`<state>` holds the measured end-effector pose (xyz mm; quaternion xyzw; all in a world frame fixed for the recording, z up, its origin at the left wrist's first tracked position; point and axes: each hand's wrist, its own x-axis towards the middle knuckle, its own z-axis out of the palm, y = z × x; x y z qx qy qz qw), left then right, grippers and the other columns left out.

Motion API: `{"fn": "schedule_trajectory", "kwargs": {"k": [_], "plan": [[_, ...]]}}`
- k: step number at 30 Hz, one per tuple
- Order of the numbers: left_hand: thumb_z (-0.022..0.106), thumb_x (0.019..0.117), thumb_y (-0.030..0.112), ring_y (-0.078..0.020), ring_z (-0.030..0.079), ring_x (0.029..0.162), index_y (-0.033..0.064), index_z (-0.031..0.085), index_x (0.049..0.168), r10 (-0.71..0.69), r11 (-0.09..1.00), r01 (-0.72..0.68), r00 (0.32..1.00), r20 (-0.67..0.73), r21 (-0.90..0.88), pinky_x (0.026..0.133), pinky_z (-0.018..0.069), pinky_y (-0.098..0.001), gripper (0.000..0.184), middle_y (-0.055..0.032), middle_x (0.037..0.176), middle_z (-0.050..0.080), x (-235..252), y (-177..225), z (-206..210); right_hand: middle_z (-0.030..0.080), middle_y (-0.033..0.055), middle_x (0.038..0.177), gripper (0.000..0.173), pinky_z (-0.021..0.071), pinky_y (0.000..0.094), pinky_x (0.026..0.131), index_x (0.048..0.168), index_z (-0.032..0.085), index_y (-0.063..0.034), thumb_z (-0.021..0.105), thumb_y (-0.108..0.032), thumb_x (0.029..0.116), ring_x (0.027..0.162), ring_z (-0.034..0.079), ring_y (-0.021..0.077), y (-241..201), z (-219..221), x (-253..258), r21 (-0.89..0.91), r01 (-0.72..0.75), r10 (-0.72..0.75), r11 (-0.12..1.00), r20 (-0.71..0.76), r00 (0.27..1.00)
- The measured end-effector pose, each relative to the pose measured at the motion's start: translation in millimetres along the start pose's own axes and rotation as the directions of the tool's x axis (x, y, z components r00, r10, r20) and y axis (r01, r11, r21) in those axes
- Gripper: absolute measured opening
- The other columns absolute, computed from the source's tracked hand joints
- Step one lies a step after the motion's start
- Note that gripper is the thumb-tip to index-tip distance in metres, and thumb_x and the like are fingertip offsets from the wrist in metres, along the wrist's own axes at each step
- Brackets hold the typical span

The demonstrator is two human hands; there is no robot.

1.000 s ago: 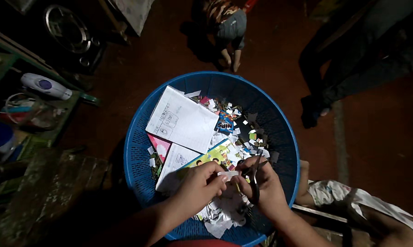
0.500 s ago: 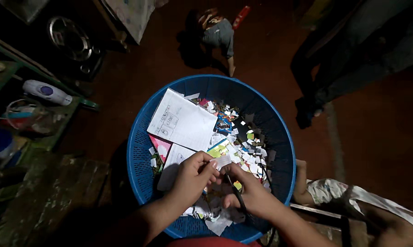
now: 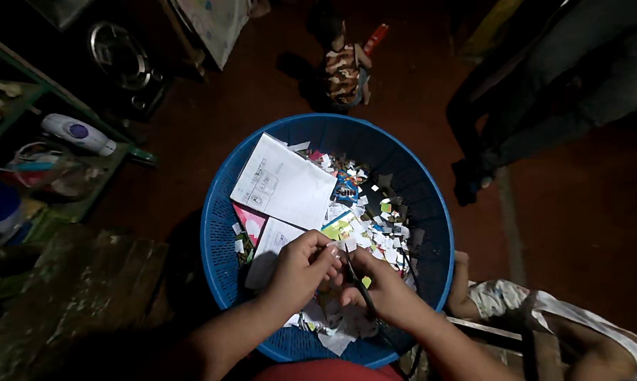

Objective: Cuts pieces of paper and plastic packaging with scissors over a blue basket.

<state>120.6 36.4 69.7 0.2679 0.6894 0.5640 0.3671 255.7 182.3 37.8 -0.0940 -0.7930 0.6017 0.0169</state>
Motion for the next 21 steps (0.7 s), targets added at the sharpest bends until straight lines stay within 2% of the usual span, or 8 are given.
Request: {"fn": "schedule_trajectory", "kwargs": {"k": [5, 12, 21], "plan": [[0.055, 0.1038, 0.011, -0.0051, 0.069, 0.072, 0.0028, 0.062, 0.103, 0.002, 1.000, -0.002, 1.000, 0.009, 0.003, 0.068, 0.0590, -0.0207, 0.011, 0.0003, 0.086, 0.070, -2, -2, 0, 0.068, -0.0040, 0.090, 0.072, 0.0544, 0.0217, 0.070, 0.115, 0.059, -0.0055, 0.066, -0.070, 0.0840, 0.078, 0.063, 0.0007, -2, 2, -7, -0.038, -0.010, 0.010, 0.999, -0.014, 1.000], [0.053, 0.1046, 0.010, -0.0059, 0.069, 0.072, 0.0033, 0.060, 0.104, 0.050, 0.998, -0.050, 0.999, 0.010, -0.026, 0.068, 0.0596, -0.0217, 0.010, 0.0013, 0.084, 0.070, -10, -11, -1, 0.067, -0.0006, 0.093, 0.072, 0.0543, 0.0270, 0.071, 0.119, 0.059, -0.0059, 0.067, -0.069, 0.0840, 0.080, 0.063, 0.0062, -7, 9, -17, -0.090, -0.093, 0.094, 0.992, 0.010, 0.995], [0.051, 0.1069, 0.012, -0.0115, 0.073, 0.082, -0.0024, 0.057, 0.111, 0.061, 0.998, -0.060, 0.998, 0.027, -0.009, 0.078, 0.0620, -0.0280, 0.016, -0.0070, 0.095, 0.070, -20, -18, -2, 0.068, 0.0001, 0.098, 0.083, 0.0550, 0.0273, 0.076, 0.124, 0.055, -0.0020, 0.065, -0.073, 0.0818, 0.086, 0.064, 0.0057, 1, 17, -13, -0.077, -0.036, 0.041, 0.996, 0.063, 0.997]]}}
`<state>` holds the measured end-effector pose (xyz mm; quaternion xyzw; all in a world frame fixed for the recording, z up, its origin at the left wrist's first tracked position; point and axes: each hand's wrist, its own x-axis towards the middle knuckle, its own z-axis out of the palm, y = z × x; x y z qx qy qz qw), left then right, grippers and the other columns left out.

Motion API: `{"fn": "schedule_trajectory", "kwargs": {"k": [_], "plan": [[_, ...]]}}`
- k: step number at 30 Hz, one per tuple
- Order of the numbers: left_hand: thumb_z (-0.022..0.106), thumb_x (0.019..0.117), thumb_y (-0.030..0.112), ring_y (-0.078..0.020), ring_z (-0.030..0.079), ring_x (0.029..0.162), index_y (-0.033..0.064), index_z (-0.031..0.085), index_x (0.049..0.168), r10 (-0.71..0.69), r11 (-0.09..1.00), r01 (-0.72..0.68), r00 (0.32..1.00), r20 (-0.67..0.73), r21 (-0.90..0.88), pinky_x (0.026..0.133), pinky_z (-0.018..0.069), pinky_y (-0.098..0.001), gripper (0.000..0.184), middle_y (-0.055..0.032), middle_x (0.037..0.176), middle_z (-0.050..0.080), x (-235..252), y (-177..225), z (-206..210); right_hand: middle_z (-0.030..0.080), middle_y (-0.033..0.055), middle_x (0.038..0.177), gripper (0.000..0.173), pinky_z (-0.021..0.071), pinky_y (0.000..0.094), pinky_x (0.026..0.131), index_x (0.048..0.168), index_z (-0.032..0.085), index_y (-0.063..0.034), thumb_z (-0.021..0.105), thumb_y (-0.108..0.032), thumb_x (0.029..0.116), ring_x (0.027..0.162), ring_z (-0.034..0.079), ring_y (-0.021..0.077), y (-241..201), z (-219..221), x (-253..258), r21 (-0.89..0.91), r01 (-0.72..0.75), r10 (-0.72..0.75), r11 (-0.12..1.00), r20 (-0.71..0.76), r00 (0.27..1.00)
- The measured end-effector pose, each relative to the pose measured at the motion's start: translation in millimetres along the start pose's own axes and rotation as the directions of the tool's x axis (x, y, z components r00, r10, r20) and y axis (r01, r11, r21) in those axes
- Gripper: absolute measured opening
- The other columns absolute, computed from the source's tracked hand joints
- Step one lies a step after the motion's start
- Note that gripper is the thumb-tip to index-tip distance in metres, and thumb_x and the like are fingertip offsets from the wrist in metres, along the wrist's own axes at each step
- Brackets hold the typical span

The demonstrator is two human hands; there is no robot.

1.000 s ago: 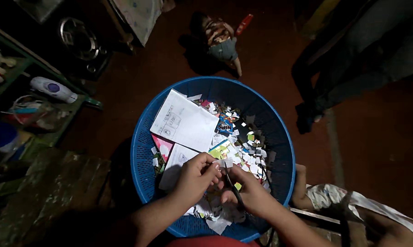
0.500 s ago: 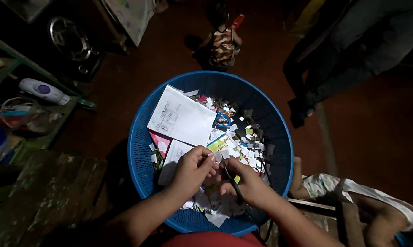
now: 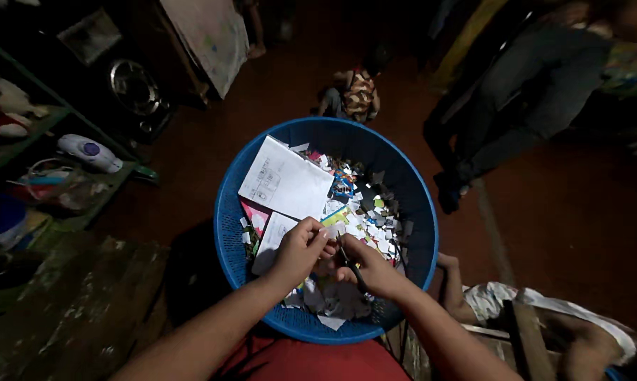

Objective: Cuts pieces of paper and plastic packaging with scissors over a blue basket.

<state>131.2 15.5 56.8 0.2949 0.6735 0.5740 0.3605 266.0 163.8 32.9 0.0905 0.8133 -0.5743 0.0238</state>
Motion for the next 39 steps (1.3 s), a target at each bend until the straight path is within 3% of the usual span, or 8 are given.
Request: {"fn": "schedule_trajectory", "kwargs": {"k": [6, 14, 27, 33, 39], "plan": [[0.051, 0.1069, 0.011, -0.0098, 0.072, 0.082, -0.0038, 0.058, 0.112, -0.028, 0.999, 0.028, 1.000, 0.003, 0.042, 0.078, 0.0611, -0.0263, 0.018, -0.0081, 0.096, 0.069, 3, 4, 1, 0.067, -0.0013, 0.096, 0.081, 0.0544, 0.0231, 0.076, 0.121, 0.057, -0.0009, 0.066, -0.072, 0.0826, 0.084, 0.063, 0.0021, 2, 0, 8, 0.008, 0.032, -0.031, 0.999, -0.038, 0.999], [0.051, 0.1068, 0.013, -0.0087, 0.071, 0.080, -0.0020, 0.060, 0.110, -0.030, 0.999, 0.030, 0.999, -0.027, 0.017, 0.076, 0.0612, -0.0249, 0.017, -0.0057, 0.094, 0.069, -1, -4, -3, 0.069, 0.0010, 0.099, 0.083, 0.0558, 0.0257, 0.080, 0.123, 0.059, -0.0013, 0.064, -0.073, 0.0834, 0.089, 0.065, 0.0034, 6, 7, 9, -0.052, 0.062, -0.063, 0.997, -0.028, 0.998], [0.050, 0.1073, 0.013, -0.0091, 0.072, 0.079, -0.0017, 0.059, 0.110, -0.039, 0.999, 0.040, 0.998, -0.053, 0.005, 0.075, 0.0613, -0.0251, 0.017, -0.0059, 0.092, 0.069, -2, -7, -4, 0.068, 0.0012, 0.096, 0.077, 0.0547, 0.0254, 0.076, 0.119, 0.058, -0.0020, 0.063, -0.071, 0.0857, 0.085, 0.064, 0.0044, 6, 7, 13, -0.091, 0.069, -0.069, 0.993, 0.007, 0.998], [0.049, 0.1071, 0.010, -0.0067, 0.071, 0.079, 0.0003, 0.058, 0.108, -0.050, 0.999, 0.051, 0.997, -0.057, 0.015, 0.074, 0.0603, -0.0222, 0.013, -0.0041, 0.092, 0.070, -2, -6, -6, 0.066, 0.0002, 0.087, 0.071, 0.0539, 0.0269, 0.070, 0.115, 0.060, -0.0031, 0.063, -0.069, 0.0874, 0.076, 0.062, 0.0055, 4, 8, 14, -0.118, 0.044, -0.048, 0.992, -0.030, 0.998], [0.048, 0.1072, 0.009, -0.0091, 0.072, 0.078, 0.0022, 0.056, 0.106, -0.091, 0.996, 0.090, 0.993, -0.071, -0.024, 0.073, 0.0607, -0.0242, 0.011, -0.0034, 0.089, 0.071, -2, -8, -13, 0.059, -0.0046, 0.072, 0.057, 0.0461, 0.0203, 0.057, 0.107, 0.065, -0.0062, 0.071, -0.059, 0.0862, 0.059, 0.052, 0.0007, -2, 17, 16, -0.099, -0.028, 0.018, 0.995, -0.105, 0.994]]}}
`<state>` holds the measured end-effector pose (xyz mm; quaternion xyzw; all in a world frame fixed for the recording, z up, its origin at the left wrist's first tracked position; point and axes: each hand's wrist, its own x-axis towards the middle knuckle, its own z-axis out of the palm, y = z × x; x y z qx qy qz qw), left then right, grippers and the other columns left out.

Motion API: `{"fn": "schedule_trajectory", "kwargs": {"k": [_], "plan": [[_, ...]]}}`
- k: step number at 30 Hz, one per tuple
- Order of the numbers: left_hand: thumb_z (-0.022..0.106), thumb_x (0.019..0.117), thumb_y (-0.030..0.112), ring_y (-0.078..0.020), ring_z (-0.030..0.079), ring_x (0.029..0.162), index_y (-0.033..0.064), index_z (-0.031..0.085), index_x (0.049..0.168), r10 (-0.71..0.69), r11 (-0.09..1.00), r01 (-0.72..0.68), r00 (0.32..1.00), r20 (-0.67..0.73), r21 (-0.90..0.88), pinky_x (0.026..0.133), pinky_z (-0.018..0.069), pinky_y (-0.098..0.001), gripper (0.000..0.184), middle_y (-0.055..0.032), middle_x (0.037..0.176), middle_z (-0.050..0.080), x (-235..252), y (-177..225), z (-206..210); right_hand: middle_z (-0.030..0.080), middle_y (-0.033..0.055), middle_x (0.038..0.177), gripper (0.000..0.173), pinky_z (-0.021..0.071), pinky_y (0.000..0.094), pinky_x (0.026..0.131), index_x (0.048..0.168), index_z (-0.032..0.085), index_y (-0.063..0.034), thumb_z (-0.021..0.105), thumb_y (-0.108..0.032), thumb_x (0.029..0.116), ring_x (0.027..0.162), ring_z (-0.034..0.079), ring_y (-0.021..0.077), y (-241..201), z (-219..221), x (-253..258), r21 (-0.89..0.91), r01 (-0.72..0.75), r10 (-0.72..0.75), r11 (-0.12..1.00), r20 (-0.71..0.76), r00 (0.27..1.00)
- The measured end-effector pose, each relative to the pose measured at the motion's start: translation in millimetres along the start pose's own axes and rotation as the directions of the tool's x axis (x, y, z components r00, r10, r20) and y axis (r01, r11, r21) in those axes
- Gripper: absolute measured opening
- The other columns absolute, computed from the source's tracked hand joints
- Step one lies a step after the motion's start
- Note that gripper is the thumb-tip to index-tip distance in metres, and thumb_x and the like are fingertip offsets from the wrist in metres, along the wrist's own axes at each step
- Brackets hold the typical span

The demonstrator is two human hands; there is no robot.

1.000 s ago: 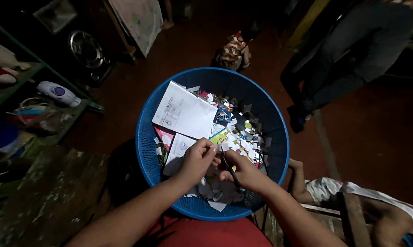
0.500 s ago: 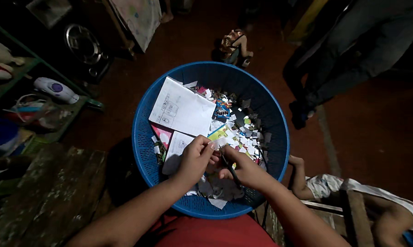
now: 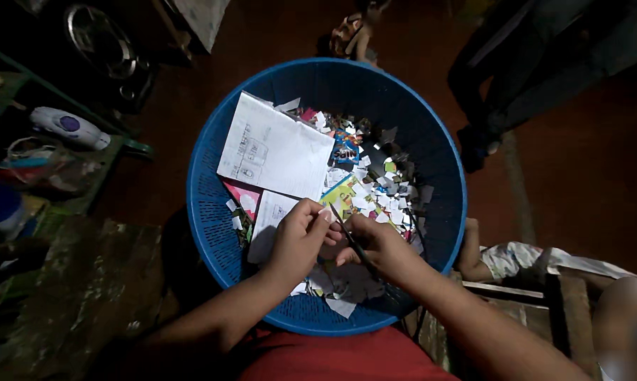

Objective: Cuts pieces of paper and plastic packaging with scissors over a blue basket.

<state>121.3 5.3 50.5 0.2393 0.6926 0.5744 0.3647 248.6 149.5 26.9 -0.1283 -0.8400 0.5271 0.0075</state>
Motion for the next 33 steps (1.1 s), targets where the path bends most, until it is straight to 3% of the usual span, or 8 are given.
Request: {"fn": "schedule_trajectory", "kwargs": {"k": [5, 7, 10, 12, 18, 21, 28, 33], "plan": [[0.048, 0.1074, 0.011, -0.0088, 0.071, 0.076, 0.0013, 0.057, 0.108, -0.059, 0.997, 0.058, 0.998, 0.005, 0.059, 0.072, 0.0605, -0.0250, 0.013, -0.0033, 0.089, 0.071, 11, -12, -16, 0.058, -0.0044, 0.072, 0.050, 0.0456, 0.0225, 0.058, 0.105, 0.066, -0.0075, 0.075, -0.052, 0.0863, 0.060, 0.051, 0.0023, -10, -3, 16, -0.002, -0.108, 0.108, 0.994, 0.011, 0.994], [0.052, 0.1061, 0.014, -0.0073, 0.069, 0.080, 0.0008, 0.061, 0.110, -0.076, 0.964, 0.057, 0.995, 0.061, 0.261, 0.076, 0.0587, -0.0253, 0.017, -0.0036, 0.093, 0.070, 12, -10, -24, 0.060, -0.0032, 0.074, 0.049, 0.0470, 0.0254, 0.059, 0.109, 0.067, -0.0074, 0.076, -0.050, 0.0869, 0.062, 0.053, 0.0044, -14, -6, 28, 0.028, -0.158, 0.159, 0.987, -0.051, 0.986], [0.054, 0.1047, 0.019, -0.0250, 0.067, 0.110, -0.0006, 0.063, 0.128, -0.158, 0.752, -0.038, 0.959, 0.236, 0.658, 0.097, 0.0542, -0.0429, 0.032, -0.0172, 0.123, 0.066, 12, -7, -30, 0.068, 0.0049, 0.090, 0.049, 0.0545, 0.0349, 0.066, 0.124, 0.058, -0.0060, 0.074, -0.040, 0.0922, 0.072, 0.063, 0.0132, -19, -16, 50, 0.059, -0.194, 0.199, 0.979, -0.086, 0.976], [0.058, 0.1039, 0.025, -0.0362, 0.060, 0.120, -0.0014, 0.059, 0.133, -0.168, 0.625, -0.118, 0.945, 0.281, 0.772, 0.103, 0.0491, -0.0519, 0.039, -0.0223, 0.130, 0.060, 12, -8, -31, 0.070, 0.0098, 0.099, 0.050, 0.0576, 0.0413, 0.072, 0.128, 0.055, -0.0049, 0.076, -0.033, 0.0929, 0.081, 0.068, 0.0190, -27, -25, 66, 0.039, -0.183, 0.186, 0.982, -0.134, 0.973], [0.061, 0.1022, 0.029, -0.0335, 0.058, 0.126, 0.0078, 0.058, 0.141, -0.055, 0.626, -0.184, 0.959, 0.279, 0.758, 0.106, 0.0480, -0.0477, 0.044, -0.0170, 0.141, 0.056, 5, -10, -39, 0.065, 0.0254, 0.118, 0.052, 0.0497, 0.0613, 0.096, 0.131, 0.057, 0.0000, 0.080, -0.011, 0.0858, 0.112, 0.062, 0.0445, -21, -52, 142, -0.542, -0.122, 0.051, 0.832, -0.145, 0.988], [0.061, 0.1025, 0.030, -0.0314, 0.059, 0.123, 0.0092, 0.059, 0.141, -0.021, 0.644, -0.192, 0.963, 0.268, 0.740, 0.104, 0.0495, -0.0457, 0.044, -0.0163, 0.140, 0.056, 5, -6, -40, 0.062, 0.0281, 0.127, 0.050, 0.0449, 0.0627, 0.103, 0.134, 0.059, 0.0003, 0.071, 0.003, 0.0855, 0.121, 0.057, 0.0482, 16, -51, 167, -0.587, -0.087, -0.003, 0.805, -0.151, 0.989], [0.061, 0.1028, 0.027, -0.0283, 0.059, 0.124, 0.0085, 0.059, 0.139, 0.032, 0.688, -0.209, 0.966, 0.258, 0.695, 0.105, 0.0497, -0.0417, 0.041, -0.0161, 0.141, 0.056, 8, -1, -47, 0.070, 0.0217, 0.101, 0.031, 0.0553, 0.0599, 0.080, 0.120, 0.064, -0.0034, 0.067, 0.003, 0.0901, 0.090, 0.070, 0.0388, -10, -58, 155, -0.377, -0.116, -0.006, 0.919, -0.306, 0.952], [0.069, 0.0967, 0.023, -0.0302, 0.057, 0.128, 0.0032, 0.038, 0.154, 0.287, 0.837, -0.229, 0.957, -0.043, 0.497, 0.099, 0.0543, -0.0413, 0.068, -0.0233, 0.154, 0.041, 32, 38, -56, 0.064, 0.0099, 0.089, 0.033, 0.0549, 0.0328, 0.064, 0.119, 0.059, -0.0016, 0.074, 0.000, 0.0885, 0.069, 0.062, 0.0141, -49, -64, 133, 0.058, -0.007, 0.021, 0.998, -0.239, 0.971]]}}
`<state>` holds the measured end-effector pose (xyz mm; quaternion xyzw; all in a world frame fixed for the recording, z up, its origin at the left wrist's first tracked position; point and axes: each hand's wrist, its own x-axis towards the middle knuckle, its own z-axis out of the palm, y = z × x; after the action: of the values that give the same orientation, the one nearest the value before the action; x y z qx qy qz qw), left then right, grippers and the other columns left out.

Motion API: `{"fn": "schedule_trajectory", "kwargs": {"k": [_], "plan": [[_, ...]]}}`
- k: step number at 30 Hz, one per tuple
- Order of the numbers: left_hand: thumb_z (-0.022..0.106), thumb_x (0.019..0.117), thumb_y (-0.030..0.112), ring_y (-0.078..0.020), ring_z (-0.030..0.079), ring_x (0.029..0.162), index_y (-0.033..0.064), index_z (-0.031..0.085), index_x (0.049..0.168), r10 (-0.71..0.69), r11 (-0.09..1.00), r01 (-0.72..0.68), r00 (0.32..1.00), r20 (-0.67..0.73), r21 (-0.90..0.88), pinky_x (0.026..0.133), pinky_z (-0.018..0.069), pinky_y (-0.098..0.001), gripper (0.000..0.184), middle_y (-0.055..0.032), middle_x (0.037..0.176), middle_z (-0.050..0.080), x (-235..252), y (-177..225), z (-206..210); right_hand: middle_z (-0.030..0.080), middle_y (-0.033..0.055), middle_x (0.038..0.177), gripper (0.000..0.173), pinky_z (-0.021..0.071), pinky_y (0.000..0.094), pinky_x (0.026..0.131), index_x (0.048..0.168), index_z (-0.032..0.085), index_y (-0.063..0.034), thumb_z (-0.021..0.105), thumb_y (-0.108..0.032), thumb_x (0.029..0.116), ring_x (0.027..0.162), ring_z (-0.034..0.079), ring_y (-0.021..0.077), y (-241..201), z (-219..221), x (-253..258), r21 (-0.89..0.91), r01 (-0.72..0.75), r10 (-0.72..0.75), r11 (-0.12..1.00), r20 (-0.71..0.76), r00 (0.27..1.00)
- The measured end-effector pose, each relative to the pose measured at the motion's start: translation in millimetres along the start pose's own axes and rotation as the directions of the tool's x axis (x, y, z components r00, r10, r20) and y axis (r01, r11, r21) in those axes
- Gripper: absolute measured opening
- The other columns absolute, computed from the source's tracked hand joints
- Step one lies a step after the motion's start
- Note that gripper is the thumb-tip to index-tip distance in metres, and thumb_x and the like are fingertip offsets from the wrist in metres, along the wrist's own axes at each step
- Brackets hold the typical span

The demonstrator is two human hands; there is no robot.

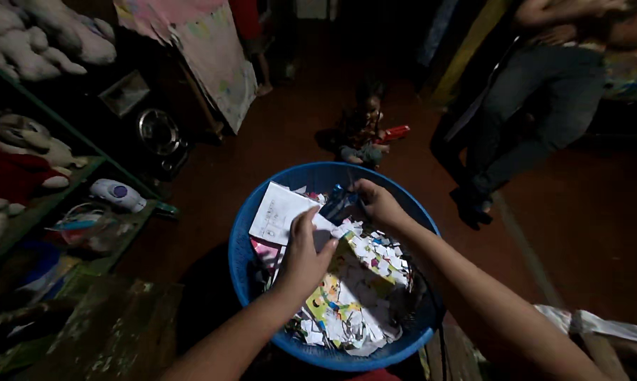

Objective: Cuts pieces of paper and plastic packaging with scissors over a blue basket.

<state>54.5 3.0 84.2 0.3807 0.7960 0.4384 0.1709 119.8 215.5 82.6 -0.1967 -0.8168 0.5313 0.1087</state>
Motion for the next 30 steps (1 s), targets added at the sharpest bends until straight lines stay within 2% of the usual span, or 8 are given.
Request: {"fn": "schedule_trajectory", "kwargs": {"k": [3, 6, 8, 11, 14, 18, 27, 30], "plan": [[0.075, 0.0932, 0.022, -0.0334, 0.051, 0.135, 0.0062, 0.032, 0.157, -0.046, 0.999, 0.047, 0.996, 0.082, -0.017, 0.105, 0.0498, -0.0457, 0.079, -0.0225, 0.160, 0.033, 39, 13, -18, 0.065, 0.0046, 0.087, 0.034, 0.0544, 0.0260, 0.063, 0.119, 0.056, -0.0030, 0.071, -0.001, 0.0889, 0.069, 0.062, 0.0088, -8, 2, -13, 0.198, 0.033, -0.039, 0.980, 0.028, 0.999], [0.074, 0.0945, 0.018, -0.0239, 0.067, 0.110, -0.0016, 0.059, 0.133, -0.071, 0.995, 0.088, 0.949, 0.306, -0.041, 0.097, 0.0555, -0.0402, 0.046, -0.0192, 0.129, 0.063, 72, 11, -18, 0.066, 0.0008, 0.091, 0.035, 0.0541, 0.0232, 0.064, 0.117, 0.055, -0.0014, 0.071, 0.001, 0.0855, 0.070, 0.062, 0.0052, 5, 11, -24, 0.346, 0.137, -0.120, 0.928, -0.068, 0.990], [0.072, 0.0958, 0.018, -0.0204, 0.068, 0.097, -0.0041, 0.064, 0.121, -0.090, 0.994, 0.103, 0.931, 0.354, -0.020, 0.091, 0.0565, -0.0377, 0.034, -0.0170, 0.112, 0.067, 76, 10, -12, 0.067, 0.0002, 0.090, 0.035, 0.0539, 0.0225, 0.062, 0.116, 0.055, -0.0012, 0.071, 0.002, 0.0850, 0.069, 0.062, 0.0048, 15, 12, -28, 0.390, 0.177, -0.129, 0.904, -0.147, 0.981], [0.074, 0.0940, 0.017, -0.0179, 0.068, 0.090, -0.0036, 0.065, 0.114, -0.098, 0.990, 0.124, 0.950, 0.297, -0.070, 0.087, 0.0567, -0.0357, 0.030, -0.0137, 0.103, 0.068, 60, -2, 3, 0.066, -0.0005, 0.088, 0.035, 0.0528, 0.0218, 0.059, 0.115, 0.056, -0.0023, 0.072, 0.000, 0.0840, 0.066, 0.061, 0.0047, 23, 11, -34, 0.393, 0.186, -0.124, 0.900, -0.179, 0.976], [0.075, 0.0928, 0.015, -0.0162, 0.068, 0.092, -0.0027, 0.065, 0.115, -0.106, 0.978, 0.147, 0.962, 0.251, -0.148, 0.088, 0.0564, -0.0348, 0.030, -0.0121, 0.103, 0.069, 43, -15, 10, 0.066, 0.0005, 0.088, 0.036, 0.0525, 0.0214, 0.058, 0.117, 0.055, -0.0023, 0.073, -0.003, 0.0857, 0.066, 0.061, 0.0050, 26, 19, -41, 0.380, 0.128, -0.082, 0.916, -0.135, 0.988], [0.074, 0.0916, 0.012, -0.0140, 0.067, 0.093, -0.0015, 0.065, 0.116, -0.093, 0.968, 0.134, 0.977, 0.192, -0.212, 0.088, 0.0560, -0.0325, 0.029, -0.0102, 0.103, 0.069, 34, -18, 12, 0.067, 0.0025, 0.092, 0.053, 0.0561, 0.0243, 0.066, 0.127, 0.048, -0.0026, 0.078, -0.007, 0.0836, 0.073, 0.065, 0.0076, 24, 28, -46, 0.377, 0.044, -0.044, 0.925, -0.008, 0.999], [0.072, 0.0936, 0.010, -0.0120, 0.068, 0.090, -0.0024, 0.062, 0.120, -0.127, 0.900, 0.176, 0.981, 0.147, -0.400, 0.082, 0.0576, -0.0290, 0.031, -0.0091, 0.104, 0.069, 34, -24, 17, 0.065, 0.0010, 0.087, 0.047, 0.0539, 0.0226, 0.063, 0.126, 0.049, -0.0024, 0.072, -0.003, 0.0855, 0.069, 0.063, 0.0060, 22, 31, -44, 0.368, 0.044, -0.048, 0.929, 0.001, 0.999], [0.066, 0.0994, 0.015, -0.0123, 0.069, 0.090, -0.0017, 0.063, 0.117, -0.142, 0.874, 0.192, 0.980, 0.142, -0.446, 0.081, 0.0589, -0.0298, 0.024, -0.0088, 0.103, 0.069, 34, -20, 16, 0.063, -0.0008, 0.083, 0.045, 0.0513, 0.0208, 0.060, 0.124, 0.050, -0.0026, 0.071, 0.000, 0.0833, 0.065, 0.060, 0.0043, 24, 31, -45, 0.372, 0.056, -0.048, 0.926, -0.032, 0.998]]}}
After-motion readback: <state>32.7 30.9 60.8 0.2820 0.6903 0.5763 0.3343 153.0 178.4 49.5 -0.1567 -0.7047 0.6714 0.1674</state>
